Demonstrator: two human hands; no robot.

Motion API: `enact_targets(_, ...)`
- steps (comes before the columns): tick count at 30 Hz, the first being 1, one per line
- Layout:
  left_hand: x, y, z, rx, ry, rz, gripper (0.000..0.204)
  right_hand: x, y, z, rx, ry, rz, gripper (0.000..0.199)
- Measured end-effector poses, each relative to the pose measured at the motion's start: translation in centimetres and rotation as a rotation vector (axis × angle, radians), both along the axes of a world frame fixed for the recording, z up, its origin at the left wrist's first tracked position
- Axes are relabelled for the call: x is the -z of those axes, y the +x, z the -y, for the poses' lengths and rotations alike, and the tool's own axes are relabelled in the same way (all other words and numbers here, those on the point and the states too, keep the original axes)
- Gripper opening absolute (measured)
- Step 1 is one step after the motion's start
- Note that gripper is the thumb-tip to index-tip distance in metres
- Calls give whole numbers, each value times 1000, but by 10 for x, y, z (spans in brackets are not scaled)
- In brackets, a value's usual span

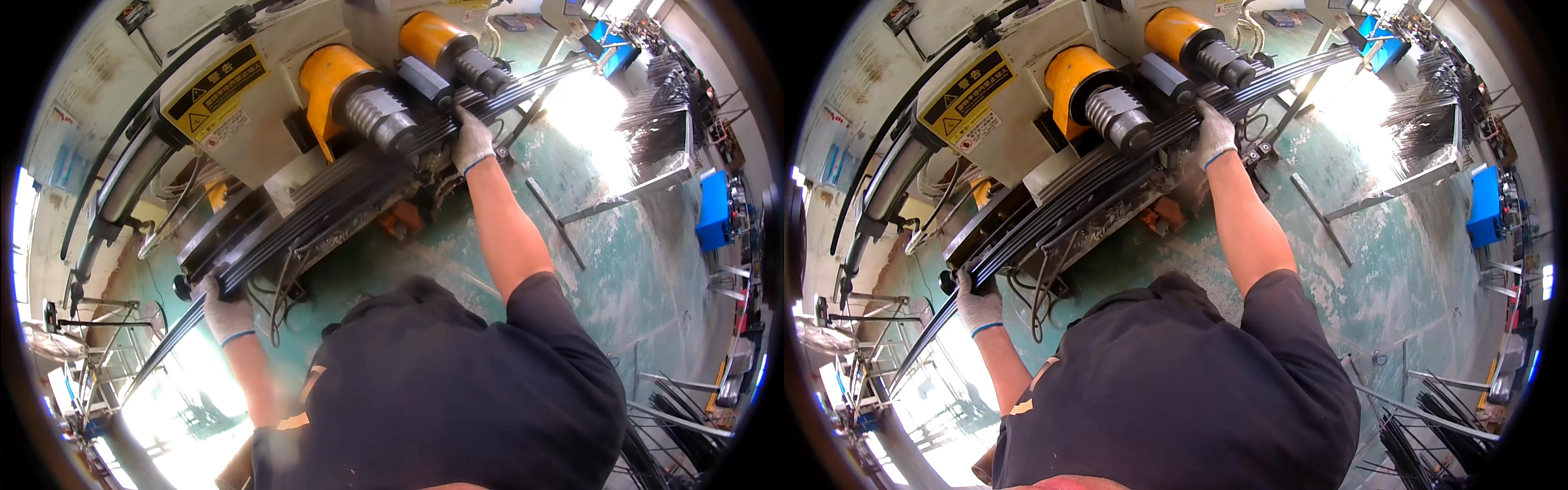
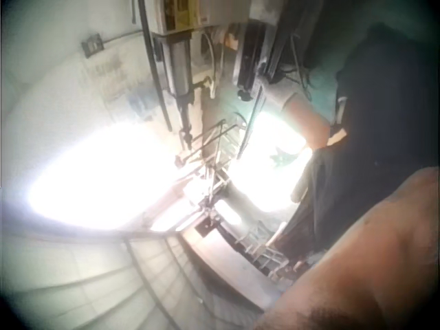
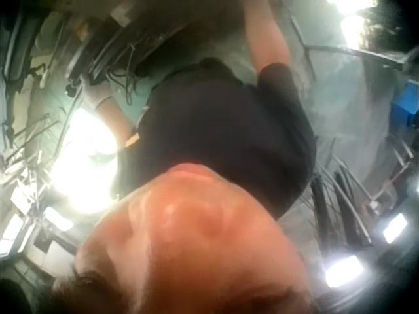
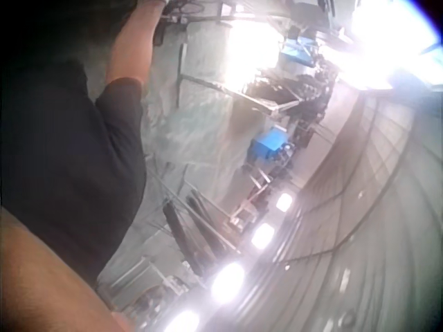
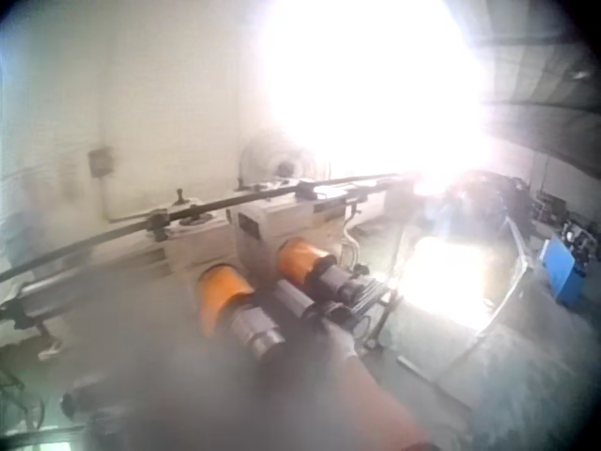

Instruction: The person repeatedly picks up bundles of long metal rods, feeds them into a yellow bending machine, and removes the bent rods. The bent rods are then stacked on the floor. The person wears gloves and a dark shirt while performing this repetitive task in a workshop.

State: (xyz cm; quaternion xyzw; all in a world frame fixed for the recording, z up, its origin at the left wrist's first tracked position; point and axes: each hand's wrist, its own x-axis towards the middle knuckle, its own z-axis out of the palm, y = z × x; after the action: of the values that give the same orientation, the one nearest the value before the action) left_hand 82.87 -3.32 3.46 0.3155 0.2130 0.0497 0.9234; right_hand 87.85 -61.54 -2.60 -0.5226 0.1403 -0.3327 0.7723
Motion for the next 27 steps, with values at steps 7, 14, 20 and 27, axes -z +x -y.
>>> enact_targets(7, -5, 24, 69, 70, -41, -133, 29, -34, 19, -32, -21, 454, -239, 20)
enact_targets(14, -11, 20, 89, 260, -128, 71, 29, -53, 29, -32, 80, 426, -331, 27)
enact_targets(20, 33, 38, 2, -152, -68, -6, 35, -32, 42, -16, 143, 354, -374, 28)
enact_targets(27, 8, 39, 57, -83, 46, 3, 32, 17, 47, -18, 102, 30, -316, 29)
